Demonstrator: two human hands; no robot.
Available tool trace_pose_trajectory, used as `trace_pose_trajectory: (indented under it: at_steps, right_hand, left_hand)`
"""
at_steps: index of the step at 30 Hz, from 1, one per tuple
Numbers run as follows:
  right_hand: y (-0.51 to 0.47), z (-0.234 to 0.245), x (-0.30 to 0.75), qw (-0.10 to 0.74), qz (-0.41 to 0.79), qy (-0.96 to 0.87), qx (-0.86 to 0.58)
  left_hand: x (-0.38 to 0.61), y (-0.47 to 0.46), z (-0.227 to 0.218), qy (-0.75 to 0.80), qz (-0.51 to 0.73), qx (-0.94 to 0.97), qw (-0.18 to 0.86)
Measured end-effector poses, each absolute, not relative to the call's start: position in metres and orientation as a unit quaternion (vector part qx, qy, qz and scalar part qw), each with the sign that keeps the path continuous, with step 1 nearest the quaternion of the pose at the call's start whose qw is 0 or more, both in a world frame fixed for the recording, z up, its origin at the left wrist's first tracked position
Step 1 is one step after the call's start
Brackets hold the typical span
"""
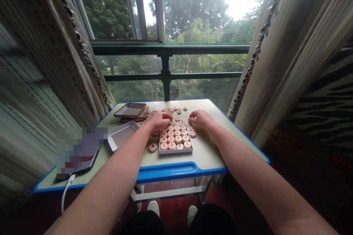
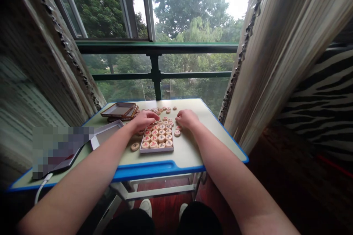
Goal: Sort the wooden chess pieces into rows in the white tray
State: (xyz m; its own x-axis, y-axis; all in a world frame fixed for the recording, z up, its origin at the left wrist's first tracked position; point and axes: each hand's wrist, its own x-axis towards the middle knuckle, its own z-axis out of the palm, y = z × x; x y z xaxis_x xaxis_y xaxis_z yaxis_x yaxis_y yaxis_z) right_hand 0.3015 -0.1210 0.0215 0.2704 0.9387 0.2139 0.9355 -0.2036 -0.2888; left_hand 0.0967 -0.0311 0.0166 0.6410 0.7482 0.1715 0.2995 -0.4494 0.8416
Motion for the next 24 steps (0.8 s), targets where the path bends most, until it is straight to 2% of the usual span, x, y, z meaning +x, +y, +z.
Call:
trace_pose_trajectory:
  at_steps: [3,6,12,16,24]
  right_hand:
    - [-0.120,0.022,0.302,0.220,0.002,-0.600,-0.769]
    - [-0.121,0.025,0.295,0.285,-0.003,-0.619,-0.732]
    - [-0.127,0.030,0.274,0.454,0.032,-0.696,-0.555]
    - [-0.129,0.027,0.270,0.464,0.047,-0.720,-0.514]
    - [-0.128,0.027,0.268,0.503,0.074,-0.721,-0.471]
  left_hand:
    - [0.096,-0.032,0.018,0.330,0.275,0.807,0.405]
    - [0.097,-0.034,0.021,0.320,0.302,0.781,0.443]
    - [0.098,-0.041,0.030,0.258,0.315,0.732,0.546]
    - [0.097,-0.041,0.030,0.231,0.290,0.715,0.593]
    - [0.097,-0.042,0.030,0.233,0.280,0.715,0.596]
